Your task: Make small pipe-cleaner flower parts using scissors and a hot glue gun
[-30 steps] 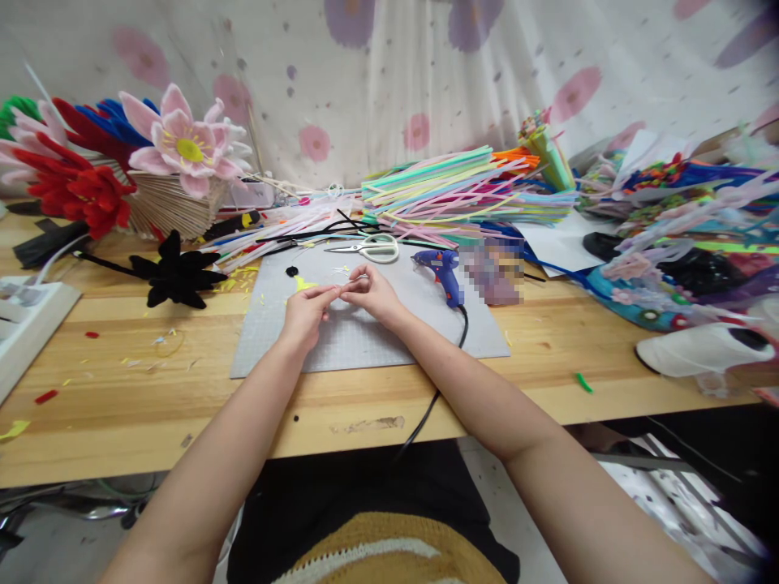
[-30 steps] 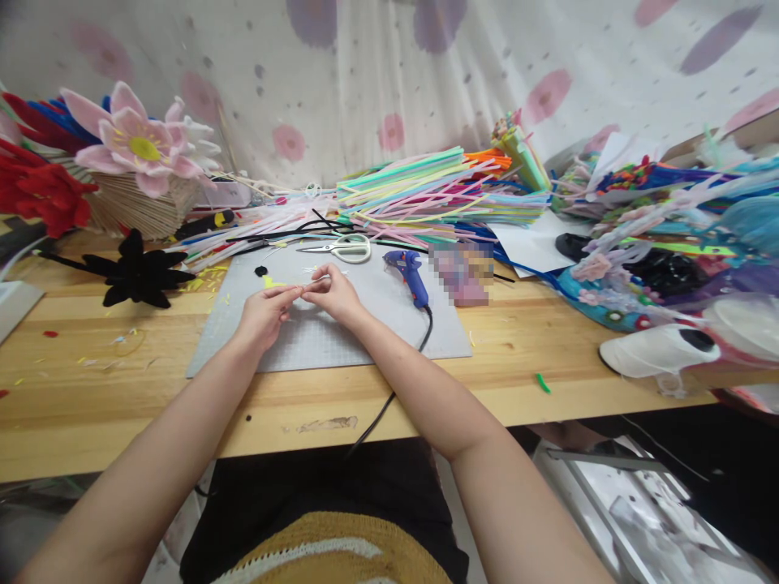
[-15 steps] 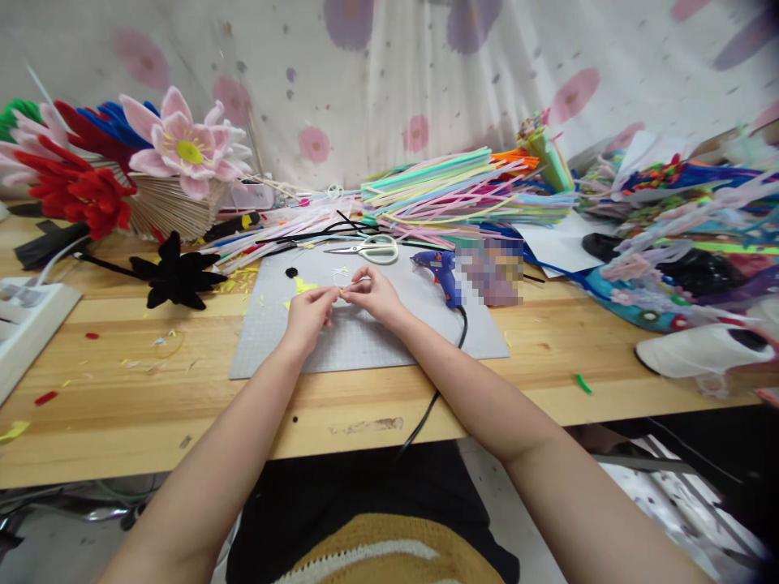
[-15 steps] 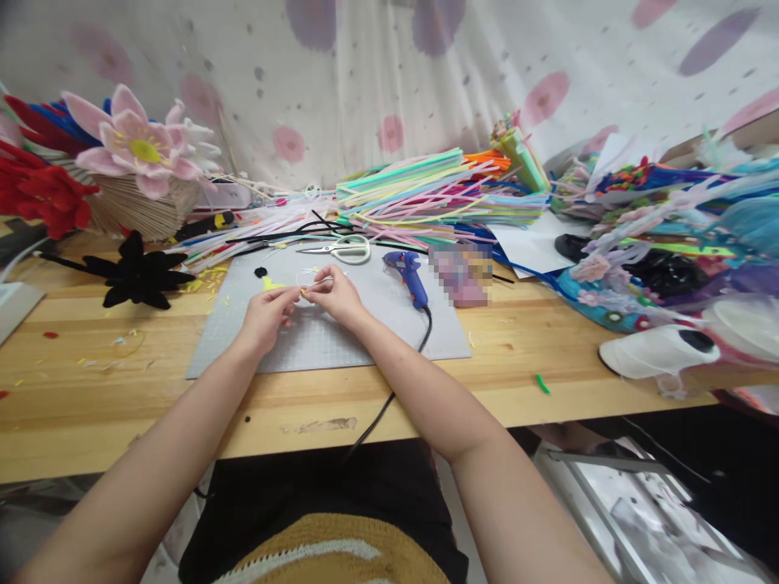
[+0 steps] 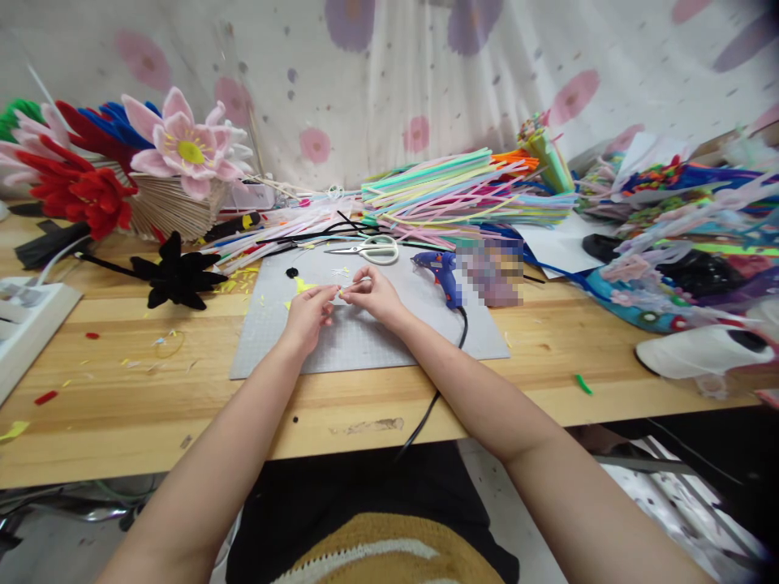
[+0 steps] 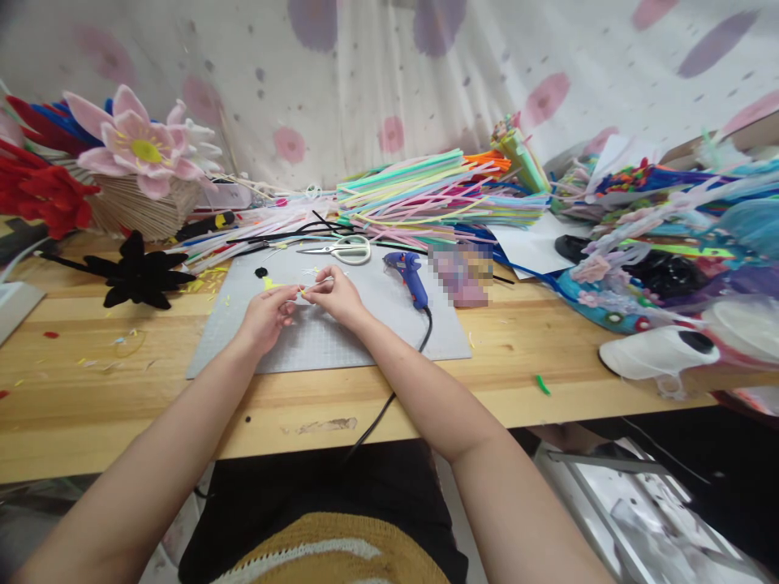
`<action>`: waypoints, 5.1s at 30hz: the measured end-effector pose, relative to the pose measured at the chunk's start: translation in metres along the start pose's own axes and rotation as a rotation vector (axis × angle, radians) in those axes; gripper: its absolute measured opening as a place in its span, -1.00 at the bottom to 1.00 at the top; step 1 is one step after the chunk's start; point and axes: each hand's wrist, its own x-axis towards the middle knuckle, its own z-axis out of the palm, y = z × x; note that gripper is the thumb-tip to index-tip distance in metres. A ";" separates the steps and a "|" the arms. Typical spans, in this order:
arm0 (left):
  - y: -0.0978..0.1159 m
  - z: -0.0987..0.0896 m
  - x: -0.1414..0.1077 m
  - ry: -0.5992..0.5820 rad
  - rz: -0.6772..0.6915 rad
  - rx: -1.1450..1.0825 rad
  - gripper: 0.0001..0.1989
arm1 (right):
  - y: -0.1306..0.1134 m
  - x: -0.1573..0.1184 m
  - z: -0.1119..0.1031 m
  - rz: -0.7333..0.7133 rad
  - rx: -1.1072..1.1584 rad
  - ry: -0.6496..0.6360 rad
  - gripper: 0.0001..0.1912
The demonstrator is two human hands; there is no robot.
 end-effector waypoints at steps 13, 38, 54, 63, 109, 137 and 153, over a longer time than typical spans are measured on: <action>-0.005 0.000 0.001 0.077 0.106 0.169 -0.78 | -0.001 -0.001 -0.002 0.034 0.036 -0.071 -0.54; -0.010 -0.010 0.021 0.247 0.235 0.236 -0.77 | -0.047 -0.028 -0.148 0.194 -1.066 0.213 -0.53; -0.010 -0.011 0.017 0.153 0.140 0.176 -0.76 | -0.027 -0.032 -0.057 0.013 -0.558 -0.010 -0.52; -0.008 -0.009 0.016 0.149 0.124 0.185 -0.80 | -0.026 -0.033 -0.054 -0.063 -0.623 -0.095 -0.55; -0.010 -0.009 0.017 0.123 0.135 0.243 -0.80 | -0.022 -0.031 -0.054 -0.072 -0.674 -0.058 -0.53; -0.002 -0.011 0.016 0.123 0.078 0.103 -0.70 | -0.038 -0.034 -0.072 -0.109 -0.585 -0.013 -0.55; -0.001 -0.009 0.016 0.165 0.055 0.022 -0.65 | -0.031 -0.023 -0.139 -0.056 -0.682 0.633 -0.58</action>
